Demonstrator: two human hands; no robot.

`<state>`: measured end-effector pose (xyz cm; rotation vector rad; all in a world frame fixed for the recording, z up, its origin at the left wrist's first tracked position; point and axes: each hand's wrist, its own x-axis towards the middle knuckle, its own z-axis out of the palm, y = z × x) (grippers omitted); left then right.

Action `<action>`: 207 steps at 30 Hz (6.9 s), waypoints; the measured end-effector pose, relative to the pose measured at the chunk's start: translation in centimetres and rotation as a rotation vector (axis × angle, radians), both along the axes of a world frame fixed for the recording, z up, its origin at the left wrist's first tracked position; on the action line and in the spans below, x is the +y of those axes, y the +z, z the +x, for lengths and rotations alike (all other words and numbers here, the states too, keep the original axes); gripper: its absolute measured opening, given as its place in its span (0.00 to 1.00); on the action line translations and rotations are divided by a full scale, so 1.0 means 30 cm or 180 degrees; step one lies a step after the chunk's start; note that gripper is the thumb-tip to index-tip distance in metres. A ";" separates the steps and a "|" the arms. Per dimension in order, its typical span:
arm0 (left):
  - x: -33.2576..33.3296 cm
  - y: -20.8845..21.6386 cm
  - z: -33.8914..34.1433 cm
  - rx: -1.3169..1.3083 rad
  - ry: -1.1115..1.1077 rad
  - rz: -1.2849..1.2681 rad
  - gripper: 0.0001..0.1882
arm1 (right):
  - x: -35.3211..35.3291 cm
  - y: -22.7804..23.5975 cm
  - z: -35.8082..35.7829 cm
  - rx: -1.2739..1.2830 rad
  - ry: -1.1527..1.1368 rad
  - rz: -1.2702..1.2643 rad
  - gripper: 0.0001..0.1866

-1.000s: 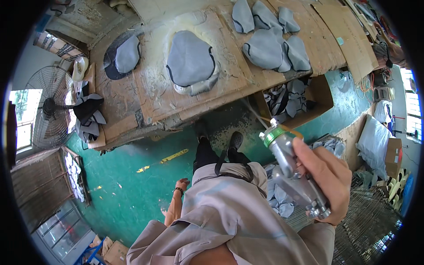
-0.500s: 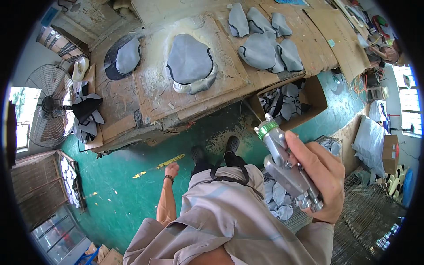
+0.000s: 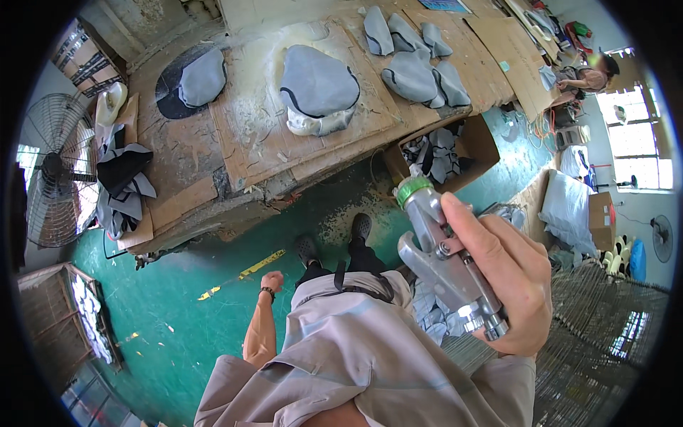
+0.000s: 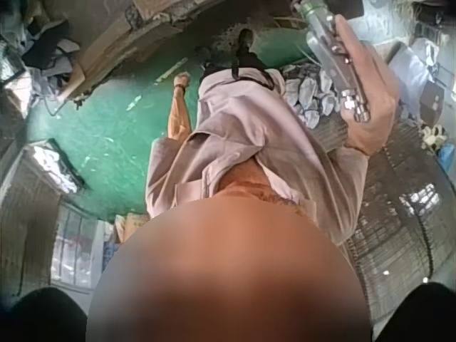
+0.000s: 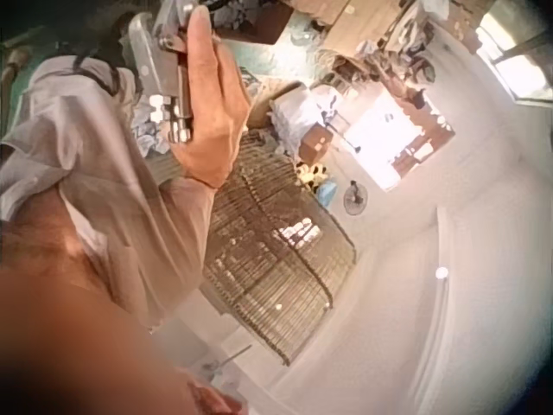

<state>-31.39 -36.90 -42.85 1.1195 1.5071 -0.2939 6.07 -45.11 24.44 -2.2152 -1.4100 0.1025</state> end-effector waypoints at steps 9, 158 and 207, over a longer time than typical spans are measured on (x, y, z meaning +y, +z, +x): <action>-0.022 -0.119 -0.178 0.0028 0.0546 -0.0526 0.12 | -0.063 0.044 -0.176 -0.0299 0.0695 -0.0289 0.31; 1.291 1.588 0.957 -0.0356 -0.1813 0.4105 0.10 | -0.014 -0.105 0.565 0.1362 0.0396 -0.0590 0.34; -0.130 0.158 0.275 0.0457 0.1464 -0.0205 0.18 | -0.235 -0.074 0.787 0.0429 0.0921 -0.0184 0.33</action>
